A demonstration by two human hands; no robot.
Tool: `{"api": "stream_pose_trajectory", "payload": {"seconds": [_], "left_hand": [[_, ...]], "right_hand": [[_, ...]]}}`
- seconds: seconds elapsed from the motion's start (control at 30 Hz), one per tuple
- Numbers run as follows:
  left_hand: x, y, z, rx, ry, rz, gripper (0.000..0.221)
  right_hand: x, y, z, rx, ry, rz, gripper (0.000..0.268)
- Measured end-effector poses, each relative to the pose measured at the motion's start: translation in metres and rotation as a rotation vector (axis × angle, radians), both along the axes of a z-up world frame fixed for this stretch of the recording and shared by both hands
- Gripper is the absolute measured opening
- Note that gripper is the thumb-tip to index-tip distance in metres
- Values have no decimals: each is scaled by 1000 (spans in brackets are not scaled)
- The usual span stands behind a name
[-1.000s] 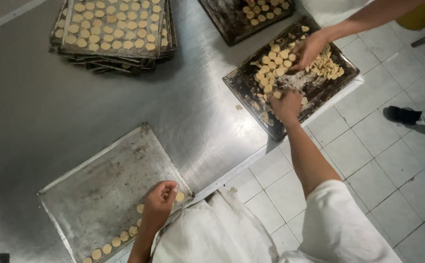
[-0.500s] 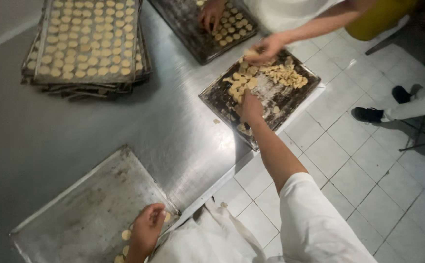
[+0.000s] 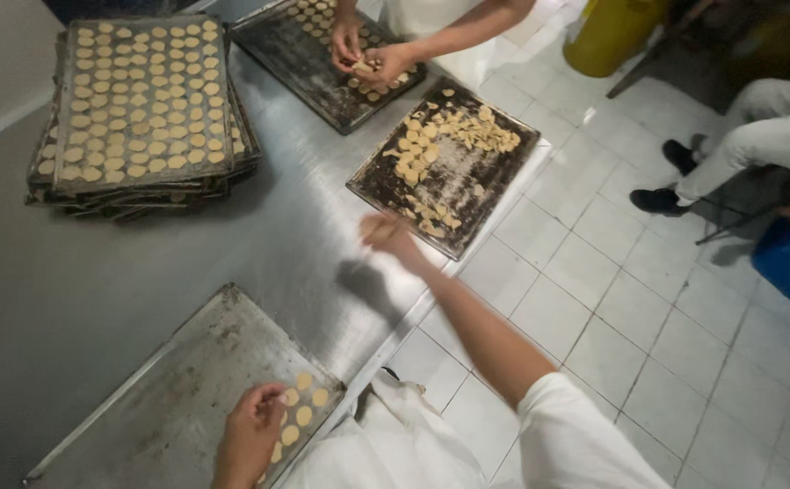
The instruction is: The person picks up small pieces of dough from one tray and arranges them in organized rows onto another metal tray by hand.
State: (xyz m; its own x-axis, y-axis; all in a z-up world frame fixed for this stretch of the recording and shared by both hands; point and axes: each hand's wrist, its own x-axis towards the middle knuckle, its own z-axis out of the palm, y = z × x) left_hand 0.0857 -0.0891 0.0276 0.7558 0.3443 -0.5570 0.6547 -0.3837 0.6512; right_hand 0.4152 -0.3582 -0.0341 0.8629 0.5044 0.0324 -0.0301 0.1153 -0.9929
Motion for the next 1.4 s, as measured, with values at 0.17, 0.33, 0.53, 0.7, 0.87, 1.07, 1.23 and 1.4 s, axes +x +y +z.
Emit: {"api": "stream_pose_trajectory", "payload": {"seconds": [0.17, 0.33, 0.53, 0.7, 0.87, 1.07, 1.23, 1.4], "left_hand": [[-35, 21, 6, -52, -330, 0, 35], [-85, 42, -11, 65, -162, 0, 33], [-143, 63, -40, -7, -427, -18, 28], [-162, 55, -54, -132, -465, -39, 20], [-167, 59, -69, -99, -377, -72, 14], [-154, 91, -78, 92, -359, 45, 15], [-142, 95, -68, -40, -309, -32, 17], [-145, 89, -62, -194, -312, 33, 22]], "right_hand": [[-173, 114, 9, -174, 255, 307, 30], [-285, 157, 23, -208, 239, 482, 26], [-333, 165, 22, -294, 19, 533, 32], [-356, 147, 13, -366, 400, 526, 42], [-366, 127, -4, -298, 605, 419, 36], [-337, 120, -4, -264, 583, 318, 23], [-340, 158, 6, -358, 497, 356, 13], [-354, 182, 9, -462, 344, 463, 14]]}}
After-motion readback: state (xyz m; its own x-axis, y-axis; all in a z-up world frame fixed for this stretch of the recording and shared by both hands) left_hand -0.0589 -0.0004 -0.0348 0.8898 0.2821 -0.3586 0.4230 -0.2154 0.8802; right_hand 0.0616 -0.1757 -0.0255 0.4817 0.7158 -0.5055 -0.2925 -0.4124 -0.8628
